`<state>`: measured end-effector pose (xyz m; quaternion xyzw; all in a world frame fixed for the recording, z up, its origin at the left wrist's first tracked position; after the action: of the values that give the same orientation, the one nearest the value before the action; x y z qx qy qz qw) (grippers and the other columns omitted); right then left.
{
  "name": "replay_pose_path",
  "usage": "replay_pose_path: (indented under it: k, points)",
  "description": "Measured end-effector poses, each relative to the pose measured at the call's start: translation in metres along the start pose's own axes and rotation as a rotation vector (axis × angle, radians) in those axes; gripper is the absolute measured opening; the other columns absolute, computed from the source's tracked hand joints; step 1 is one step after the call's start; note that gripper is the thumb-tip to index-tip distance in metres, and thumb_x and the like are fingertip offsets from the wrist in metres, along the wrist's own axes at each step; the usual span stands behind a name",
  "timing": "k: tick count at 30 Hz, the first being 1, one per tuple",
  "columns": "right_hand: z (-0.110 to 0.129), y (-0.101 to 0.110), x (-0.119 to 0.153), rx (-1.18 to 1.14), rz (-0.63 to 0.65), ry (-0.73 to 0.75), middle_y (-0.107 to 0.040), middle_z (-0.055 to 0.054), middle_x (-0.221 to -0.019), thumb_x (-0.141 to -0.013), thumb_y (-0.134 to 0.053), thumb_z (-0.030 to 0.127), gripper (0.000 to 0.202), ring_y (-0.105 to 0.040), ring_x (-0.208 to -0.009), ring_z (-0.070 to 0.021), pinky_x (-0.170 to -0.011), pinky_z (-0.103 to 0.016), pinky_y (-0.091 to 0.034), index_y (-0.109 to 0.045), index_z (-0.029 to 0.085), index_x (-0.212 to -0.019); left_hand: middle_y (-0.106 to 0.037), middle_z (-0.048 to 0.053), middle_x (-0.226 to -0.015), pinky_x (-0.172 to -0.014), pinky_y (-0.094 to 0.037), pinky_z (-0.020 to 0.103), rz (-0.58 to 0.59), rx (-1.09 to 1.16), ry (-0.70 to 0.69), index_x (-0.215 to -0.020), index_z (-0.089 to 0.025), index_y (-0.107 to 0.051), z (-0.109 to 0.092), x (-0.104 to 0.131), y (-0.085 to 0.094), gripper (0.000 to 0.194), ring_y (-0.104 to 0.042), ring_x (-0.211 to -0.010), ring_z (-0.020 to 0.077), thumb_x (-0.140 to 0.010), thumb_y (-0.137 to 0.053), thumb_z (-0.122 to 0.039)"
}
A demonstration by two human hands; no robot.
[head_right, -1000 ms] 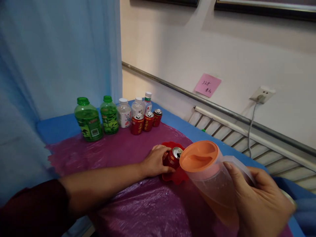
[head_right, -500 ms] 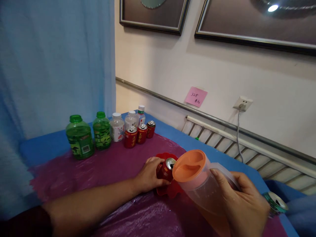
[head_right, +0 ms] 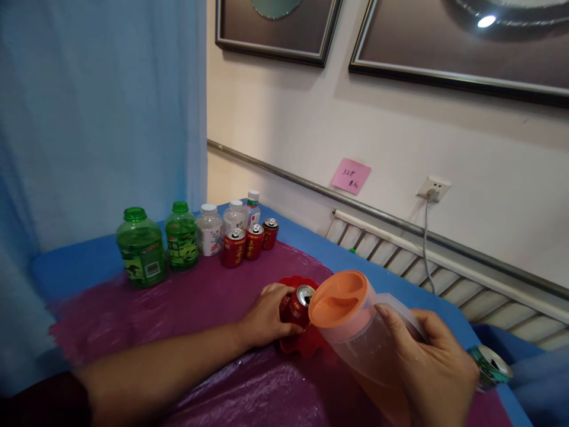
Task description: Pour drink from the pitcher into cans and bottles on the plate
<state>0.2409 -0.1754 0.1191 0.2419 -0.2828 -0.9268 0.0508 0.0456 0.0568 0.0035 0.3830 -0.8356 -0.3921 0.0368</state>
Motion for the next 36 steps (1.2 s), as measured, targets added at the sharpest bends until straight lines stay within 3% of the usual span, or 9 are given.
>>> replay_pose_path:
  k: [9,20,36]
  points:
    - [0.01,0.003,0.002,-0.018,-0.011,0.033,-0.06,0.003,-0.059,-0.07,-0.072,0.069,0.047,-0.058,-0.063,-0.0183,-0.055,-0.026,-0.04,-0.073,0.022,-0.076,-0.066,0.008,-0.12,-0.101,-0.042,0.045,0.005,0.002,-0.002,-0.12,-0.024,-0.063,-0.003,0.0,0.001,0.079,-0.058,-0.114,0.032,-0.052,-0.091,-0.055]
    - [-0.007,0.001,-0.004,0.031,-0.009,0.076,-0.061,0.004,-0.064,-0.07,-0.073,0.071,0.047,-0.058,-0.066,-0.018,-0.058,-0.027,-0.04,-0.074,0.025,-0.08,-0.067,0.008,-0.117,-0.1,-0.042,0.045,0.032,-0.018,-0.001,-0.118,-0.023,-0.063,-0.01,0.0,0.002,0.076,-0.059,-0.114,0.0328,-0.055,-0.089,-0.056]
    - [0.003,0.005,-0.003,0.061,-0.011,0.071,-0.061,0.003,-0.06,-0.07,-0.071,0.073,0.049,-0.056,-0.06,-0.0191,-0.054,-0.029,-0.038,-0.072,0.025,-0.075,-0.066,0.008,-0.12,-0.102,-0.041,0.046,0.02,0.01,-0.012,-0.119,-0.025,-0.063,-0.008,0.0,0.0,0.077,-0.058,-0.115,0.033,-0.054,-0.089,-0.057]
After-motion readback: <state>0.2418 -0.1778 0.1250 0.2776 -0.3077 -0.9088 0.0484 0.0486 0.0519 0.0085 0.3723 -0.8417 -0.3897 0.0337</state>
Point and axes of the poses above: each hand's wrist, its own x-axis away from the middle knuckle, its own y-axis out of the back of the hand, z = x × y, the point moved 7 cm from there along -x, towards the middle knuckle
